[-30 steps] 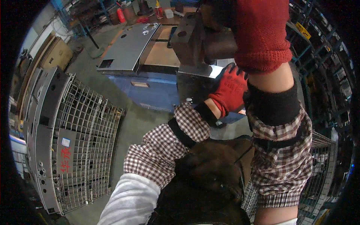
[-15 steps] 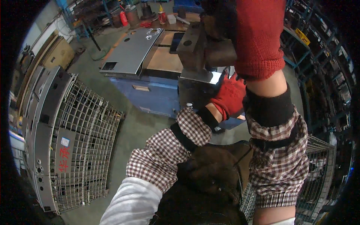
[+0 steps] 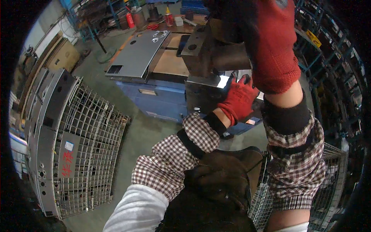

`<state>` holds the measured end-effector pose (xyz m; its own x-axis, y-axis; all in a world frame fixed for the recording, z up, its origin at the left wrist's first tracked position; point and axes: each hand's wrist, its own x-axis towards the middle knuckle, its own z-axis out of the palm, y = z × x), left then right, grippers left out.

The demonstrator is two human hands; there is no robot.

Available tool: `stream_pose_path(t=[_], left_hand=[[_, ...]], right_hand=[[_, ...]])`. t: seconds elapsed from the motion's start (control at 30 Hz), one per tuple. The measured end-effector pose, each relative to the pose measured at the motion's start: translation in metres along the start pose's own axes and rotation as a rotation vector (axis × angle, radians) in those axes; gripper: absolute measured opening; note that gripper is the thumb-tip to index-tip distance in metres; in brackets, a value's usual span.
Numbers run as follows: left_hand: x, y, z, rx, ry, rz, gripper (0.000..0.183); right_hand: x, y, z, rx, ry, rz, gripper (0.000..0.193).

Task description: Using a hydraulic or mechanical punch press to create holes in metal plates.

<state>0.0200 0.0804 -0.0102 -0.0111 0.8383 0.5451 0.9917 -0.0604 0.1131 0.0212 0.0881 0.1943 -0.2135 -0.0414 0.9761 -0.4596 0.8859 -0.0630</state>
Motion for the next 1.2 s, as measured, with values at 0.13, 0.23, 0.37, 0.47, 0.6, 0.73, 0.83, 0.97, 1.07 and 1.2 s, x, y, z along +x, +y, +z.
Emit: stream_pose_path(t=[0.13, 0.23, 0.37, 0.47, 0.6, 0.73, 0.83, 0.97, 1.07, 1.2], left_hand=[[0.006, -0.005, 0.009, -0.146, 0.006, -0.016, 0.083], [-0.001, -0.008, 0.004, -0.121, 0.064, 0.031, 0.091], [0.008, 0.010, -0.008, 0.059, -0.049, 0.039, 0.091], [0.012, 0.007, -0.008, 0.151, -0.199, -0.002, 0.080], [0.014, -0.003, 0.003, 0.060, -0.091, 0.023, 0.074], [0.006, -0.008, 0.009, 0.099, 0.028, 0.032, 0.072], [0.008, -0.003, 0.004, 0.103, -0.108, 0.013, 0.078], [0.011, -0.006, 0.004, 0.206, -0.200, -0.021, 0.080], [0.013, -0.003, 0.003, 0.347, -0.335, -0.049, 0.073], [0.012, 0.000, -0.003, 0.337, -0.361, -0.048, 0.062]], right_hand=[[-0.002, -0.041, -0.010, 0.382, 0.179, 0.335, 0.051], [-0.015, -0.023, -0.038, 0.731, 0.287, 0.356, 0.051], [-0.087, 0.071, -0.089, 0.653, 0.497, 0.674, 0.050], [-0.126, 0.108, -0.093, -0.025, 0.401, 0.972, 0.057], [-0.158, 0.096, -0.064, -0.268, 0.195, 0.983, 0.052], [-0.176, 0.118, -0.046, -0.132, 0.160, 1.036, 0.055], [-0.194, 0.145, -0.055, -0.400, -0.090, 0.895, 0.061], [-0.177, 0.135, -0.046, -0.571, -0.464, 0.971, 0.064], [-0.169, 0.133, -0.041, -0.590, -0.555, 1.033, 0.062], [-0.169, 0.128, -0.043, -0.450, -0.506, 1.104, 0.063]])
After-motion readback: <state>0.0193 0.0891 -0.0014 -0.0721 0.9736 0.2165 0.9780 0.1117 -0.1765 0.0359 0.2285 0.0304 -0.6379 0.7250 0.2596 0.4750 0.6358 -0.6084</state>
